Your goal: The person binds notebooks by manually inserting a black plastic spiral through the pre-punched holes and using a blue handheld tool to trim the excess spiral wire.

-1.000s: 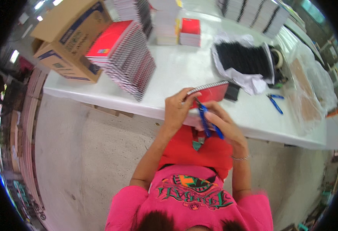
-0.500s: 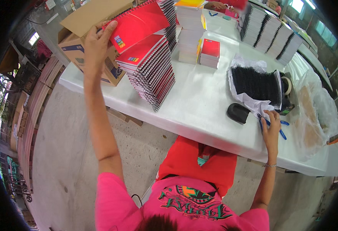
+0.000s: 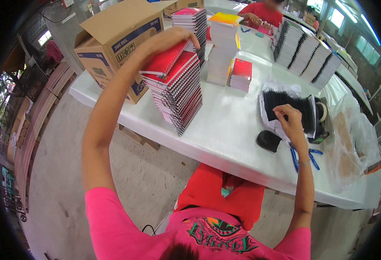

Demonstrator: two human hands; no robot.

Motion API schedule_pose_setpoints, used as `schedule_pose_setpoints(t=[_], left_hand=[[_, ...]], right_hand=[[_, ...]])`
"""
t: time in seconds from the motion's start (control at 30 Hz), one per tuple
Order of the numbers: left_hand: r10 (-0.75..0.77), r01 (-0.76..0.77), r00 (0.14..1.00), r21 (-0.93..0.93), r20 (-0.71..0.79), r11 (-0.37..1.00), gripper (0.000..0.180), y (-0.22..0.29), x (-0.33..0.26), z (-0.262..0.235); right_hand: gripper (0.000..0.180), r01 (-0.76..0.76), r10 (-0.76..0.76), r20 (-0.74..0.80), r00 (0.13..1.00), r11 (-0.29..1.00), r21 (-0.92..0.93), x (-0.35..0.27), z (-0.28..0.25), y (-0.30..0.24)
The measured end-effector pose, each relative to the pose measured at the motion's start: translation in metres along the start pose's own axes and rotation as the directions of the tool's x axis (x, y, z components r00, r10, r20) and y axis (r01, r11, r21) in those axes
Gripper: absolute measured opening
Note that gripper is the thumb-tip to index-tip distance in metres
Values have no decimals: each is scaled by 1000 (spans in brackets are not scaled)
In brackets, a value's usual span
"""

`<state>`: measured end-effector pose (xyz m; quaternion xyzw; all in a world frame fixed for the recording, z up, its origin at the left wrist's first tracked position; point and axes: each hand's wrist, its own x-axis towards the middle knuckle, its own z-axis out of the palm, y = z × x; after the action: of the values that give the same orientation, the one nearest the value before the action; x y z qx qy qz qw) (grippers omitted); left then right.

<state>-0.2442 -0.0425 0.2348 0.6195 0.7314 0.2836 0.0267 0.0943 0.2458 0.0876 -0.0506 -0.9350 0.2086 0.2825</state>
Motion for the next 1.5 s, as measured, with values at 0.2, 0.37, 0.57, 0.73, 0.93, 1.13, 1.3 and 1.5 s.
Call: schedule_pose_setpoints(t=[0.2,0.37,0.57,0.73,0.93,1.13,1.3,1.5], left_hand=[[-47,41,994,55,103,998,42,3,1,27],[-63,55,994,86,84,995,41,1,2,35],[-4,-6,996,101,94,995,42,2,3,40],[-17,10,997,92,74,996,42,10,0,41],[3,1,999,90,-49,996,39,5,1,43],[-128,173,963,177,-238,969,39,41,-19,17],[-60,88,901,45,-430,995,33,106,-43,32],[-30,12,899,-44,-437,999,36,155,-69,98]], right_hand=[[11,-9,5,76,997,998,55,35,31,6],[14,19,-28,42,999,979,203,66,69,29],[22,-6,3,15,1000,981,194,100,102,40],[39,53,-46,-143,989,998,45,131,127,52],[32,116,-128,-48,991,973,-200,146,141,52],[25,163,-215,-115,970,921,-353,136,150,52],[24,94,-111,-40,993,949,-301,121,122,43],[21,-70,80,-57,995,984,163,75,21,-30]])
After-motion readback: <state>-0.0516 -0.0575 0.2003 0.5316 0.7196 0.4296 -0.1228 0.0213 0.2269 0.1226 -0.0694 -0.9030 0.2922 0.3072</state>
